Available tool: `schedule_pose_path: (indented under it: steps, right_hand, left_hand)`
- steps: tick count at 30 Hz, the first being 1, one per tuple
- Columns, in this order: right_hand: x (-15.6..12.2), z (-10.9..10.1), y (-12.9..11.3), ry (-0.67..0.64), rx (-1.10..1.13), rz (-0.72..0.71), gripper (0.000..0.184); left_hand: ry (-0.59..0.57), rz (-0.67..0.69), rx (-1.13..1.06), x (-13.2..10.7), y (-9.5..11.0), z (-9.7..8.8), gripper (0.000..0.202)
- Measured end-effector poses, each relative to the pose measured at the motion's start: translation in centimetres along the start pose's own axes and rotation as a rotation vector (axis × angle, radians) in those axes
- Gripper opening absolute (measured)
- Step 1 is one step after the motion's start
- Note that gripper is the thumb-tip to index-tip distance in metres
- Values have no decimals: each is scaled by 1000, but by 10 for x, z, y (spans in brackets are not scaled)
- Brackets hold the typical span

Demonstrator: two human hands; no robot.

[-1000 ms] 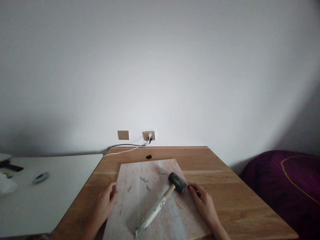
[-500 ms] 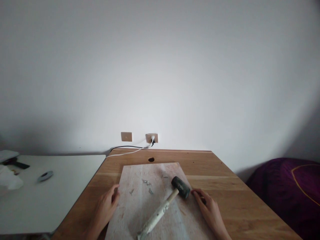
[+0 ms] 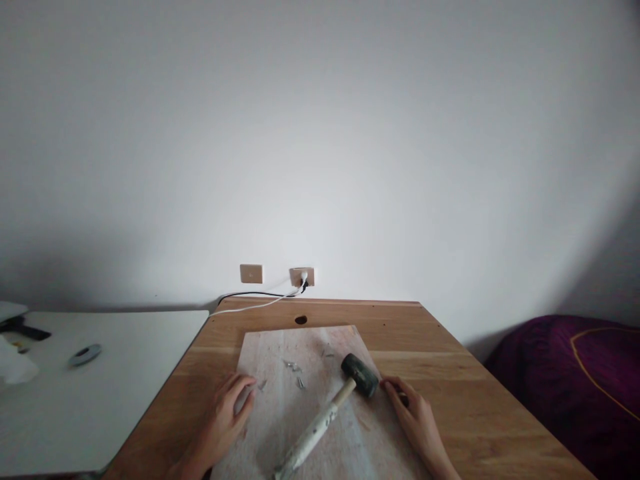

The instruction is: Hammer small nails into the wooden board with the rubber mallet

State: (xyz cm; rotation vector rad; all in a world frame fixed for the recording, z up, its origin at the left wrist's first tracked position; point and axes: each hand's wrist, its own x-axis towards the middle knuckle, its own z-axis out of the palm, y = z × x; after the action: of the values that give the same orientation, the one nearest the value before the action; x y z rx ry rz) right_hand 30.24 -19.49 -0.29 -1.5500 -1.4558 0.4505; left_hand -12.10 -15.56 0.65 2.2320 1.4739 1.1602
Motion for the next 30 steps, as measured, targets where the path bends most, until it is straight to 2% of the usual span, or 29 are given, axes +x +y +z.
schedule_pose_path:
  steps: [4, 12, 17, 22, 25, 27, 28, 30]
  right_hand:
    - [0, -1, -4, 9, 6, 1, 50]
    - [0, -1, -2, 19, 4, 10, 50]
    - [-1, 1, -1, 17, 24, 6, 50]
    - [0, -3, 1, -14, -1, -17, 48]
    - [0, -8, -5, 63, -111, -86, 44]
    - [-4, -5, -18, 128, -196, -144, 45]
    - [-8, -2, -27, 102, -212, -165, 46]
    - [-17, 11, -50, -106, -218, -167, 49]
  left_hand:
    - [-31, -3, -16, 1, -4, 1, 27]
    - [5, 36, -25, 3, -5, 3, 25]
    - [-13, 10, -25, 2, -5, 4, 31]
    - [-20, 12, -14, 1, -2, 1, 28]
    - [-53, 30, 11, 0, -4, 0, 23]
    - [-85, 47, 35, 2, -2, 3, 21]
    - [-96, 58, 51, 5, 0, 7, 22]
    - [-124, 97, 87, 16, 11, 15, 26]
